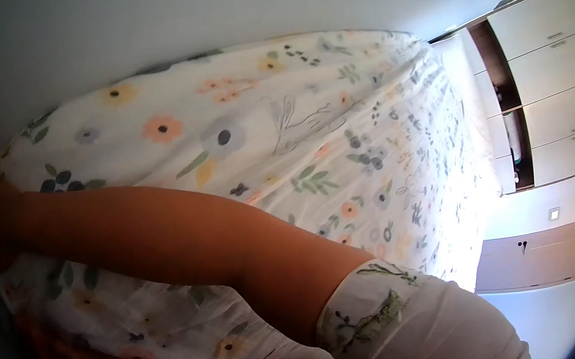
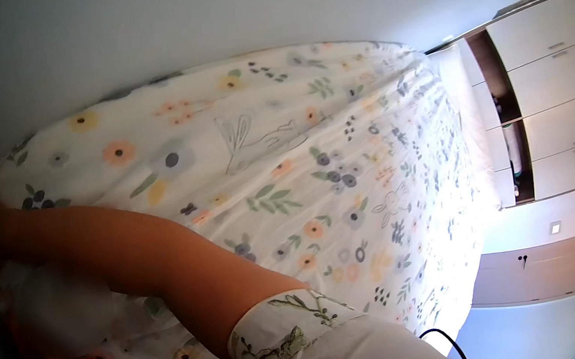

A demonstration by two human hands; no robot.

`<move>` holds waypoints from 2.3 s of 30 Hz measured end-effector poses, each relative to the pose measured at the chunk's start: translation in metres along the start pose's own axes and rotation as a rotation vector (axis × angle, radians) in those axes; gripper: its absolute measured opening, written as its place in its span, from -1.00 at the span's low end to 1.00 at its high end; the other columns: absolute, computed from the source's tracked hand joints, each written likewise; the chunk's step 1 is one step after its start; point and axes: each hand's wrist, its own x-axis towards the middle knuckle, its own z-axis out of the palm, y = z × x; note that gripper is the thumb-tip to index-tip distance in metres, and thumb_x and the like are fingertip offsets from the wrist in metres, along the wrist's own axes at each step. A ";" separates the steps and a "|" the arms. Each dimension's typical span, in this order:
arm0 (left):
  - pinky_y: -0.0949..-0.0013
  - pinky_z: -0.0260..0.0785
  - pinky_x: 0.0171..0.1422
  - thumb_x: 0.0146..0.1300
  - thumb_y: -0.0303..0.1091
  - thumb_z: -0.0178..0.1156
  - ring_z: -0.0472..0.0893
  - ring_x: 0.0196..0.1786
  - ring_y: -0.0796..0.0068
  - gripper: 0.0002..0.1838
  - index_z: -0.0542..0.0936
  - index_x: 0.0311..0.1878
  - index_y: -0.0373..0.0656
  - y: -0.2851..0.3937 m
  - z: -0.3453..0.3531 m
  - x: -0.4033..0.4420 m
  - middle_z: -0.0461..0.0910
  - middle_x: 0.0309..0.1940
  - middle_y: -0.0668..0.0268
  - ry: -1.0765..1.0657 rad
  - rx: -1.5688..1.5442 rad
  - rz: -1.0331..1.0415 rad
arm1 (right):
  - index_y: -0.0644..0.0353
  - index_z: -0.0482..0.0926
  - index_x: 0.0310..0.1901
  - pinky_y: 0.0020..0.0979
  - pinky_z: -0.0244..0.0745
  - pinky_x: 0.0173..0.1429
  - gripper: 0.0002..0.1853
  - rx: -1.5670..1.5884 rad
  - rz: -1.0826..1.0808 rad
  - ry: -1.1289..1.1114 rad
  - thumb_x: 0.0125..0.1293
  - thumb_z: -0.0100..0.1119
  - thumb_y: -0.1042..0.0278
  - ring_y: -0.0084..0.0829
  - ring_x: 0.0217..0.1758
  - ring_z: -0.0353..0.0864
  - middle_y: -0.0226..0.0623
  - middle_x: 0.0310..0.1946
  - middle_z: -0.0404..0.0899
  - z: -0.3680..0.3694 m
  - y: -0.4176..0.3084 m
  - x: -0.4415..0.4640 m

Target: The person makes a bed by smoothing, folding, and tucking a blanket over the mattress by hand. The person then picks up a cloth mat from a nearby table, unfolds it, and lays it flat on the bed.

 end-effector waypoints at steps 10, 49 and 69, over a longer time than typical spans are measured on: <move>0.13 0.07 0.36 0.32 -0.27 0.09 0.27 0.30 0.15 -0.69 0.50 -0.03 -0.32 -0.019 -0.004 0.008 0.34 0.17 0.01 -0.088 0.093 0.063 | 0.25 0.53 -0.03 -0.23 0.42 0.09 -0.60 -0.336 0.666 0.341 0.12 0.25 0.23 -0.16 0.00 0.51 -0.09 -0.06 0.52 -0.183 0.099 -0.271; 0.10 0.09 0.39 0.40 -0.16 -0.14 0.30 0.31 0.09 -0.57 0.46 0.14 -0.27 -0.026 -0.006 0.004 0.38 0.20 0.03 -0.205 0.445 0.263 | 0.15 0.54 0.01 -0.19 0.19 0.26 -0.51 -0.618 1.154 0.286 0.26 -0.11 -0.05 -0.18 0.16 0.40 -0.14 0.07 0.50 -0.251 0.245 -0.428; 0.16 0.06 0.40 0.36 -0.26 -0.01 0.29 0.31 0.15 -0.63 0.44 0.10 -0.32 0.013 0.010 -0.009 0.36 0.22 0.04 -0.203 0.239 0.107 | 0.34 0.63 -0.35 -0.09 0.39 0.02 -0.48 -0.546 0.888 0.169 0.23 -0.08 -0.04 -0.05 -0.12 0.55 0.02 -0.21 0.58 -0.193 0.187 -0.321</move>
